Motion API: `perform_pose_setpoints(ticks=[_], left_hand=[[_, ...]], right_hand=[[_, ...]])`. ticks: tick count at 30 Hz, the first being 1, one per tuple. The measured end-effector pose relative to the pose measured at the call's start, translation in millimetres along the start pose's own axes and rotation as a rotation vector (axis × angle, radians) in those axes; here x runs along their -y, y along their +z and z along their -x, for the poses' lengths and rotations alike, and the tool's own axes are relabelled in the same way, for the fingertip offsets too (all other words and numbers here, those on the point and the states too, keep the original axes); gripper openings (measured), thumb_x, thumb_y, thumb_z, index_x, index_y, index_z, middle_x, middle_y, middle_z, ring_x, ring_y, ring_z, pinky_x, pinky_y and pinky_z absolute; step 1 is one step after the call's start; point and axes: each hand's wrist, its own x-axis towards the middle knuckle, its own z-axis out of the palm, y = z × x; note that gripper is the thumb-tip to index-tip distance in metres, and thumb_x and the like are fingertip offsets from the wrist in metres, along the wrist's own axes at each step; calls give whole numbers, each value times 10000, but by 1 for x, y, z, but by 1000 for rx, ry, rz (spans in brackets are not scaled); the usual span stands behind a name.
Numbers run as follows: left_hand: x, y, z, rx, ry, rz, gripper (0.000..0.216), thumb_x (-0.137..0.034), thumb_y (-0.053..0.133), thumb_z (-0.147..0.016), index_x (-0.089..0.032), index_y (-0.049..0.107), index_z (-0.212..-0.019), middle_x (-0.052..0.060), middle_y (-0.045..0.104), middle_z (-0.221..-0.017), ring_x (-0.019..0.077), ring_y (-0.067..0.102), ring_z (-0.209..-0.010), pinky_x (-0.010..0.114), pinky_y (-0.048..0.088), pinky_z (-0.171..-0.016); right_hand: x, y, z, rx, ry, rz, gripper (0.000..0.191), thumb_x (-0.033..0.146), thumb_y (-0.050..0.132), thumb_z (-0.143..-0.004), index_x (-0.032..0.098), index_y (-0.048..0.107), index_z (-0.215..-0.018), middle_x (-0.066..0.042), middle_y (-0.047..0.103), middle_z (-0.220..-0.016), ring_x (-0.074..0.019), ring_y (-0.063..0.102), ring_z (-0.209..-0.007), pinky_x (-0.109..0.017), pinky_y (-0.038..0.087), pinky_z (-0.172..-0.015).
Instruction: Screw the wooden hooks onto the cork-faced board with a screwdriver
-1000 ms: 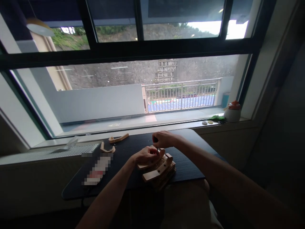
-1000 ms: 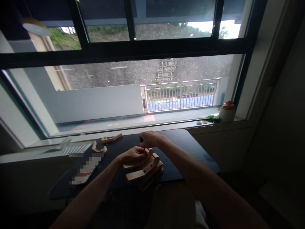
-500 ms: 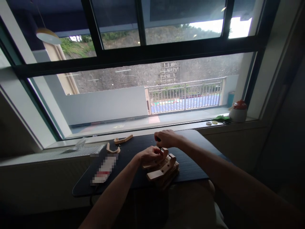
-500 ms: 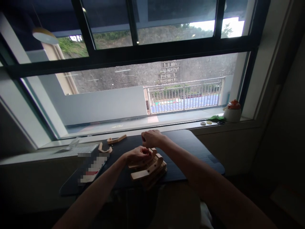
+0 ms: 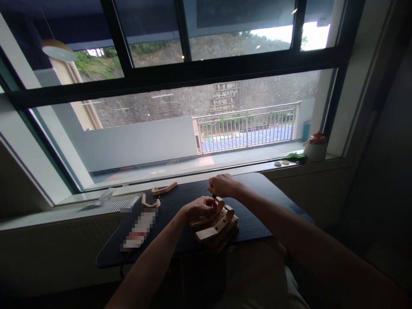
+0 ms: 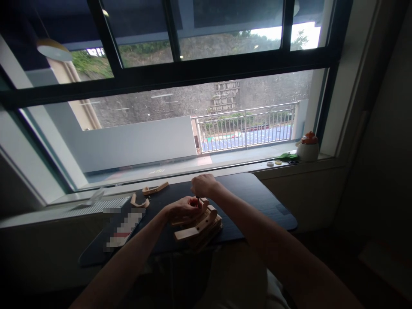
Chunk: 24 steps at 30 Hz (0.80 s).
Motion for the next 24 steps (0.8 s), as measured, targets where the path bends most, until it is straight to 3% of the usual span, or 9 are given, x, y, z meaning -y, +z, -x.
perform_pose_setpoints(ticks=[8,18,24], left_hand=[[-3,4,1,-5,15,9,200,-256,647,-669,-123,635,-817,-1,552,-677,92,470,-586,209,378,-557],[1,1,3,-29,-15,22,294,-333,682,-671,-119,655,-870,32,604,-740,122,521,-644,224,406,-597],[-4,5,0,-29,-8,20,241,-297,673,-673,-111,659,-826,14,589,-683,100,500,-590,222,396,-572]], right_hand=[[1,-16,4,57,-96,0,255,285,549,-759,228,646,-987,-57,692,-978,-191,629,-858,-256,421,-664],[7,-10,5,48,-70,22,275,288,478,-837,152,654,-999,-133,682,-991,-231,628,-905,-284,433,-681],[9,-19,3,62,-79,32,306,313,558,-773,178,637,-1036,-111,685,-996,-223,634,-863,-283,439,-659]])
